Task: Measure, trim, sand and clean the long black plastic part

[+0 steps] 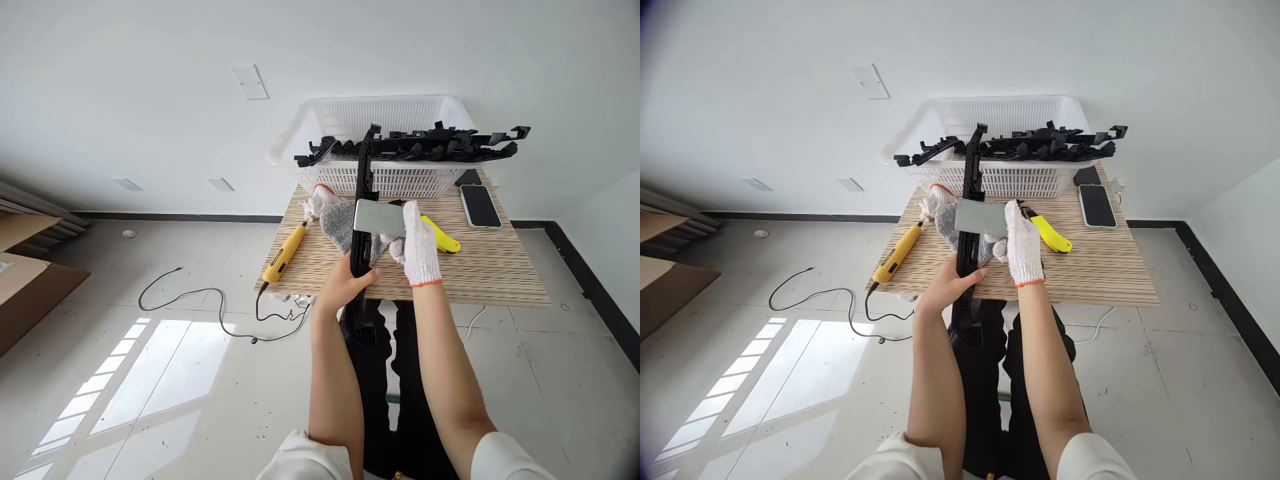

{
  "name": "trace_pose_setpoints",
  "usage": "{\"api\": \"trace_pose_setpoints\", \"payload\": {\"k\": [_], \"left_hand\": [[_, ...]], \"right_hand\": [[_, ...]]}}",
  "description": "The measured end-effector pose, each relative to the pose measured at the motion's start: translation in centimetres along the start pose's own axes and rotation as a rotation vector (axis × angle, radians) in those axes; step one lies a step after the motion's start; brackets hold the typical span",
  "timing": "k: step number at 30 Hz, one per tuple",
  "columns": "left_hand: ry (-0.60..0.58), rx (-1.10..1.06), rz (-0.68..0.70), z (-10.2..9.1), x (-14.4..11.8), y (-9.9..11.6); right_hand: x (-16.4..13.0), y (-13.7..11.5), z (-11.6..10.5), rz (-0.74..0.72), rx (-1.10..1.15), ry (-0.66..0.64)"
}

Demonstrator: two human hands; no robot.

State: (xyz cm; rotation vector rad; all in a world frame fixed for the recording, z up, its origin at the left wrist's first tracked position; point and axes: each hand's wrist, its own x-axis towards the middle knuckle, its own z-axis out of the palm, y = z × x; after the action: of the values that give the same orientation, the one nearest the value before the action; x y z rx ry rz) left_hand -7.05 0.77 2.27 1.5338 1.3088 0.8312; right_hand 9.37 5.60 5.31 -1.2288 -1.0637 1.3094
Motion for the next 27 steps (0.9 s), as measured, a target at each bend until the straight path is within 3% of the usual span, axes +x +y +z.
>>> {"api": "trace_pose_setpoints", "payload": {"k": [2,5,9,12,16,20,24,27], "left_hand": [[-0.013,-0.017,0.009,0.0,0.0,0.0],[-0.011,-0.04,0.043,0.0,0.0,0.1],[-0.016,-0.009,0.012,0.0,0.0,0.0],[0.001,-0.034,0.055,0.0,-0.1,-0.1],[-0.004,-0.022,0.026,0.0,-0.1,-0.3],[-0.02,-0.104,0.089,-0.1,-0.1,-0.4],[-0.021,-0.049,0.071,-0.1,-0.1,-0.3],[-0.03,-0.043,0.06,-0.2,0.0,-0.2]], "right_hand": [[-0.3,-0.3,0.2,0.122,0.029,0.025],[-0.7,-0.7,0.3,0.248,0.007,-0.072],[-0.8,-0.7,0.2,0.164,0.087,0.01],[-0.7,-0.5,0.0,0.19,0.02,-0.126],[-0.8,-0.7,-0.2,0.156,0.058,-0.054],[-1.7,-1.2,-1.1,0.085,-0.124,-0.29],[-2.3,-1.0,-2.1,0.032,-0.012,-0.208],[-2.4,-0.6,-2.5,-0.047,0.049,-0.3]]}}
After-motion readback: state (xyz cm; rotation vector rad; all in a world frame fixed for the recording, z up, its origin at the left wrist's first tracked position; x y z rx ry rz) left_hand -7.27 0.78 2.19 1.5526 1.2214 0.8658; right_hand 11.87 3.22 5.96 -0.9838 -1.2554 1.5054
